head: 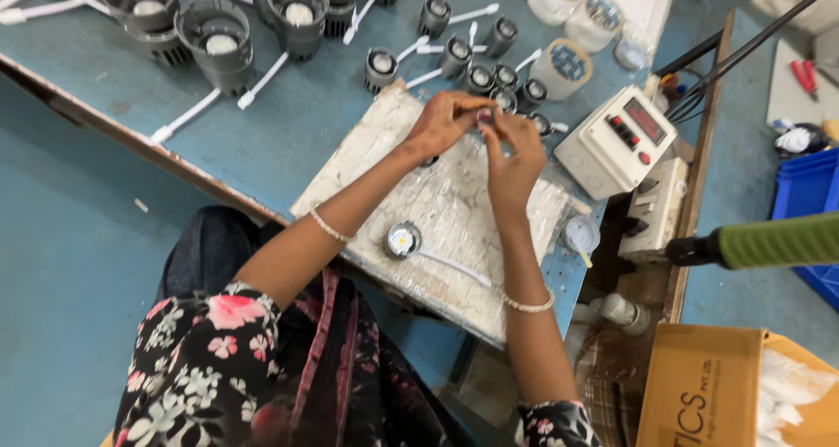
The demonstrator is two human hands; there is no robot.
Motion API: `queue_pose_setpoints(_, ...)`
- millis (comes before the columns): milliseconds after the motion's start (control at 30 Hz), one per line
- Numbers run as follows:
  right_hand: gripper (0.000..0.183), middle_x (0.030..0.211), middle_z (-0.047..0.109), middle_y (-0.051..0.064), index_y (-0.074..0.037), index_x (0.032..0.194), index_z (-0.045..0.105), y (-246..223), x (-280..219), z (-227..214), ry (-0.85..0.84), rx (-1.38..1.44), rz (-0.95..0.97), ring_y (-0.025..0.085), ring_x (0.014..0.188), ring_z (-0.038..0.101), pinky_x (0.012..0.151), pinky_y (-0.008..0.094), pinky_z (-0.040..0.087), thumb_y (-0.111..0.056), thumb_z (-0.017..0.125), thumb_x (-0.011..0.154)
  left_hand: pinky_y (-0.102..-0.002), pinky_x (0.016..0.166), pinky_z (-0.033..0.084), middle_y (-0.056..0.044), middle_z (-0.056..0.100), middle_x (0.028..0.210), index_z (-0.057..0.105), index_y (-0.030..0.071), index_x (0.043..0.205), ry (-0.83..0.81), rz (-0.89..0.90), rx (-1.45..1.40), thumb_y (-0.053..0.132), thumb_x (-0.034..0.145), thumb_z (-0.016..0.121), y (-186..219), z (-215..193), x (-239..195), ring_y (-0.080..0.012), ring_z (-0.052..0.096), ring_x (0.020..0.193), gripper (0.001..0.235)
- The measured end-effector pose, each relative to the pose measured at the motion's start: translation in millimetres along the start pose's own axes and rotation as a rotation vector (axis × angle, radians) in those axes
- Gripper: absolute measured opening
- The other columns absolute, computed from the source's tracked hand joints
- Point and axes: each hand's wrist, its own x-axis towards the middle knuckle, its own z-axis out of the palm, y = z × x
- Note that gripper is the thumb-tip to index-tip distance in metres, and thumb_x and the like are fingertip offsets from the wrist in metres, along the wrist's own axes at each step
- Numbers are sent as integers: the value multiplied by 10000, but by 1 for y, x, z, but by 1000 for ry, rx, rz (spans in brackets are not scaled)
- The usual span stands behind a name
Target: The person assembles small cylindrical electronic components by hand, inserting and rotating parts to secure them. The person then places the assembled units into a cardboard box and wraps some in plastic.
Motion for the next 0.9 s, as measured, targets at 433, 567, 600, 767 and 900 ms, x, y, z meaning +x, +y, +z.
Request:
queue_pose_setpoints(433,260,1093,709,77,51,1241,668,7,12,-13,-81,568,415,131,996,688,968,304,596,-29,721,1000,-290,797,612,-61,800,984,813,94,1068,60,33,-133,123,811,876,22,-7,-5,-138,757,867,266)
queue_pose_setpoints(567,187,1087,707,76,11,1155,613,1,11,-15,-49,647,416,139,996,698,950,301,601,-15,713,999,-259,864,627,-32,804,1016,792,74,1075,11,2,-350,73,838,851,18,-6,-2,-98,763,939,245)
queue_pose_setpoints(600,176,1081,708,76,14,1150,616,1,10,-15,-45,623,410,136,994,698,947,300,605,-13,710,1003,-260,856,623,-39,802,1008,793,58,1064,1,4,-357,60,835,858,17,-7,-1,-101,759,933,238)
queue_pose_setpoints(767,175,1033,715,77,16,1163,609,8,5,-8,-24,506,336,130,916,690,869,260,569,1,705,1018,-270,857,628,-51,787,995,724,30,1047,-59,39,-296,35,878,812,13,-6,1,-107,763,934,191)
queue_pose_setpoints(900,167,995,706,69,18,1151,602,9,6,-10,-6,528,312,124,860,670,809,257,556,7,705,1020,-272,847,630,-43,780,973,705,30,1061,6,28,-169,14,889,753,22,1,-4,-111,764,923,179)
